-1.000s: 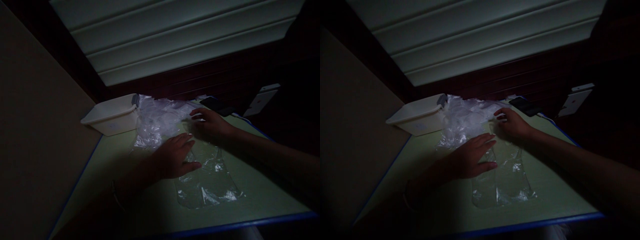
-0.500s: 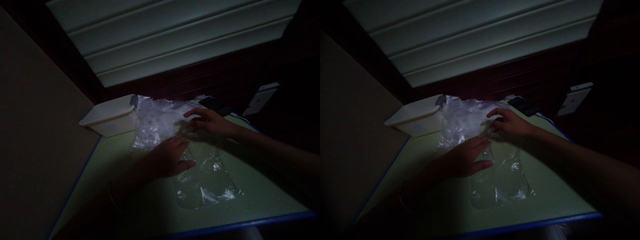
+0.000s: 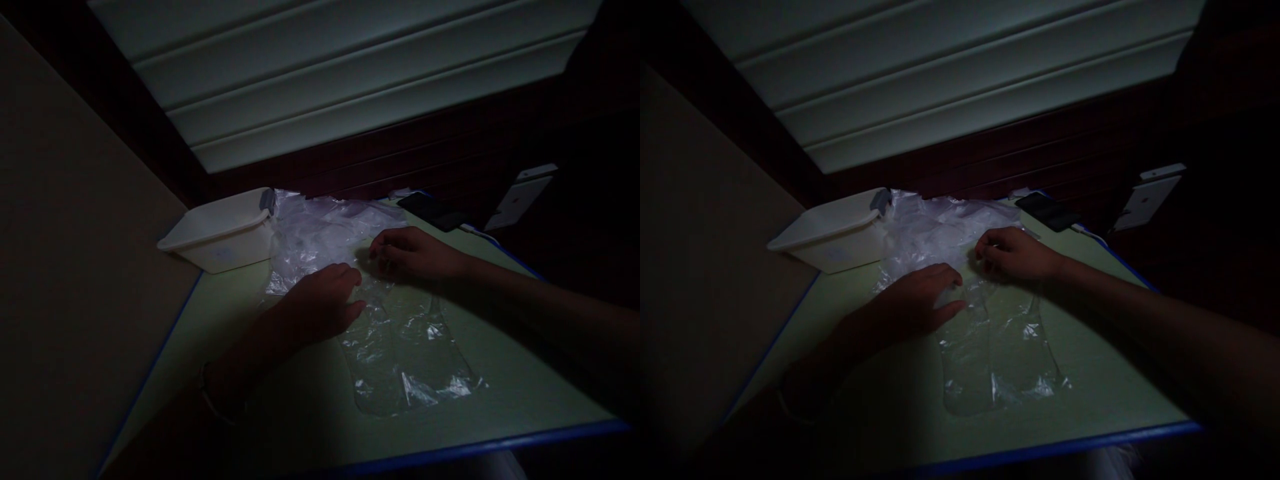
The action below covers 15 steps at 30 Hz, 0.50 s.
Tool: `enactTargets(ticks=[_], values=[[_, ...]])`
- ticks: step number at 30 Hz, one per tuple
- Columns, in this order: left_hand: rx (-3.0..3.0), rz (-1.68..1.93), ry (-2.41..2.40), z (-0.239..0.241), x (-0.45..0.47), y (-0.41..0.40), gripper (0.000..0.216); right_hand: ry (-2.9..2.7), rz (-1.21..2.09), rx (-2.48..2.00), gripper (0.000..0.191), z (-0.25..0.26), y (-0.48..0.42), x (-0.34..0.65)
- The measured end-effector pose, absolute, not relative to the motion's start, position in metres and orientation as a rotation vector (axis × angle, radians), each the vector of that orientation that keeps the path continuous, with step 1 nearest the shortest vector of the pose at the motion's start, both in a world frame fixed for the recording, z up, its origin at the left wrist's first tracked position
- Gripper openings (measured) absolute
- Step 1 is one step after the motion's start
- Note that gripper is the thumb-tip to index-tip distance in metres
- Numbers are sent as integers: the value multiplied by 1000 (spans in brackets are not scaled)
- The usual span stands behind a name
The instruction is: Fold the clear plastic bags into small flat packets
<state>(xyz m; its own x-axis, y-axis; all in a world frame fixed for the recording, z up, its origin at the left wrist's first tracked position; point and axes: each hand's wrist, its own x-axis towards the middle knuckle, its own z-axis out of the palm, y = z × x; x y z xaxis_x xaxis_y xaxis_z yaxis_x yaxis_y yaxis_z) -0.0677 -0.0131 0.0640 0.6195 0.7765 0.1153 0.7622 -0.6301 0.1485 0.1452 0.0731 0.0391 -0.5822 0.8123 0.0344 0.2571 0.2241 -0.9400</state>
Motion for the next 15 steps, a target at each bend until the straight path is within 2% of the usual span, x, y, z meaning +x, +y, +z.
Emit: enactTargets(ticks=[3, 15], values=[[2767, 227, 1177, 61, -65, -15, 35, -2043, 1274, -990, 18, 39, 74, 146], [2747, 108, 1144, 58, -64, -16, 27, -2219, 1093, -1011, 20, 41, 72, 148]])
